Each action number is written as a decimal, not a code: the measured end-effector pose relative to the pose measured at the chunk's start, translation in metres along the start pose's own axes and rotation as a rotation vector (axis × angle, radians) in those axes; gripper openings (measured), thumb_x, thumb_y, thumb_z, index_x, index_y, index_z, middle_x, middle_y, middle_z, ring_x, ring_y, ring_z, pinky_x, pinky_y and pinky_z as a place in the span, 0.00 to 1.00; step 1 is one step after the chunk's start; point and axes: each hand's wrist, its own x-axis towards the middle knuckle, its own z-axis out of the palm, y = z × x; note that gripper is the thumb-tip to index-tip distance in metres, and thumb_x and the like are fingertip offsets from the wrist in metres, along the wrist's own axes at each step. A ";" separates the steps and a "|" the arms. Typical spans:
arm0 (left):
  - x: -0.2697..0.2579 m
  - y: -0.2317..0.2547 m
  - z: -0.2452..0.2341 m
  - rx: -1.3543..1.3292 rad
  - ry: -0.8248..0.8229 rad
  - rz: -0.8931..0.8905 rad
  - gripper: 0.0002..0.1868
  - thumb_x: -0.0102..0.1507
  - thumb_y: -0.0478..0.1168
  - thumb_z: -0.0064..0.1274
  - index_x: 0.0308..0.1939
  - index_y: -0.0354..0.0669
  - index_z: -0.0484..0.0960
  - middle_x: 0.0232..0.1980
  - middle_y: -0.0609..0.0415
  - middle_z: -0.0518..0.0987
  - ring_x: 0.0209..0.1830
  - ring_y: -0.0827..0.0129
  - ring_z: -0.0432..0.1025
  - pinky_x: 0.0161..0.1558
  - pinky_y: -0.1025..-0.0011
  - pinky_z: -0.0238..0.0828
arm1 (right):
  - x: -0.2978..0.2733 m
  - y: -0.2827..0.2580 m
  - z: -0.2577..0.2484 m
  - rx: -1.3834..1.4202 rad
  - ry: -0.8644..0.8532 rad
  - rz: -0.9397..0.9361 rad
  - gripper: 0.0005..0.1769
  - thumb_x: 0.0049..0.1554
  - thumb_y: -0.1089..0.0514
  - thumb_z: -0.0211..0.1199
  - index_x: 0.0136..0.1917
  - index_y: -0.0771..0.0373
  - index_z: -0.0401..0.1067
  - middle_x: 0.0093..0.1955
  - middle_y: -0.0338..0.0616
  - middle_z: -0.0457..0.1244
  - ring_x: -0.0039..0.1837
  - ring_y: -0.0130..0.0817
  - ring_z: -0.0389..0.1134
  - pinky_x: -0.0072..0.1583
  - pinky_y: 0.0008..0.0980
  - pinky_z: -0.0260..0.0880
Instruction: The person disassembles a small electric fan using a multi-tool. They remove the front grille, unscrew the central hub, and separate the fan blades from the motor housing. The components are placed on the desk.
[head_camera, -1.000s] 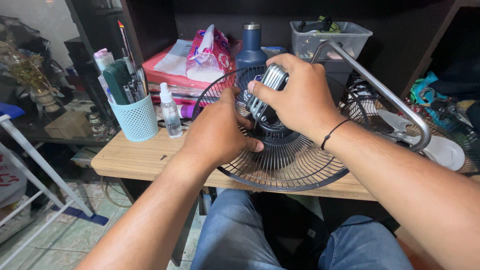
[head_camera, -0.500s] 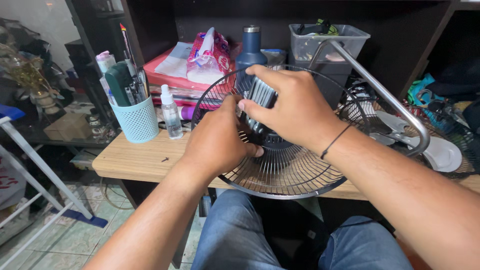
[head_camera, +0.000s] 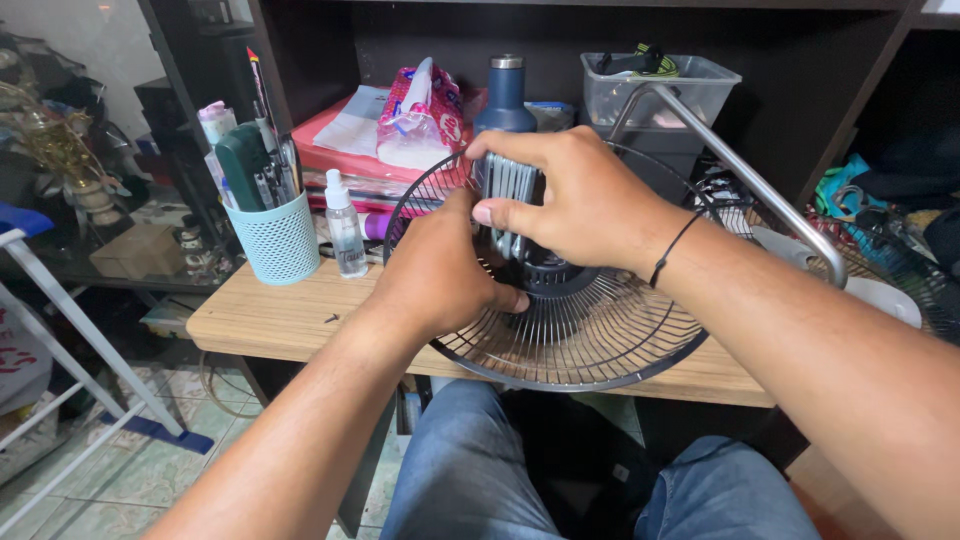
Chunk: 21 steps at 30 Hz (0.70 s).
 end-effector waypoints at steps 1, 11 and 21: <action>0.000 0.000 -0.001 -0.011 -0.005 -0.001 0.45 0.34 0.39 0.78 0.53 0.37 0.72 0.44 0.47 0.85 0.48 0.56 0.81 0.49 0.62 0.76 | 0.001 0.001 -0.001 0.006 -0.029 -0.006 0.25 0.52 0.54 0.72 0.63 0.57 0.74 0.37 0.45 0.71 0.36 0.28 0.71 0.42 0.32 0.71; 0.005 -0.021 0.006 0.138 0.201 0.222 0.39 0.40 0.38 0.74 0.53 0.34 0.75 0.47 0.40 0.83 0.51 0.47 0.77 0.52 0.59 0.72 | 0.003 0.010 0.003 0.077 -0.040 -0.124 0.21 0.55 0.54 0.72 0.61 0.55 0.74 0.49 0.42 0.72 0.50 0.30 0.73 0.56 0.33 0.73; -0.002 -0.071 0.015 -1.136 0.167 -0.403 0.20 0.56 0.27 0.45 0.53 0.28 0.76 0.43 0.45 0.83 0.40 0.58 0.79 0.43 0.59 0.78 | 0.002 -0.019 -0.001 0.154 -0.112 0.399 0.23 0.55 0.55 0.70 0.64 0.47 0.76 0.44 0.40 0.73 0.37 0.41 0.73 0.42 0.44 0.76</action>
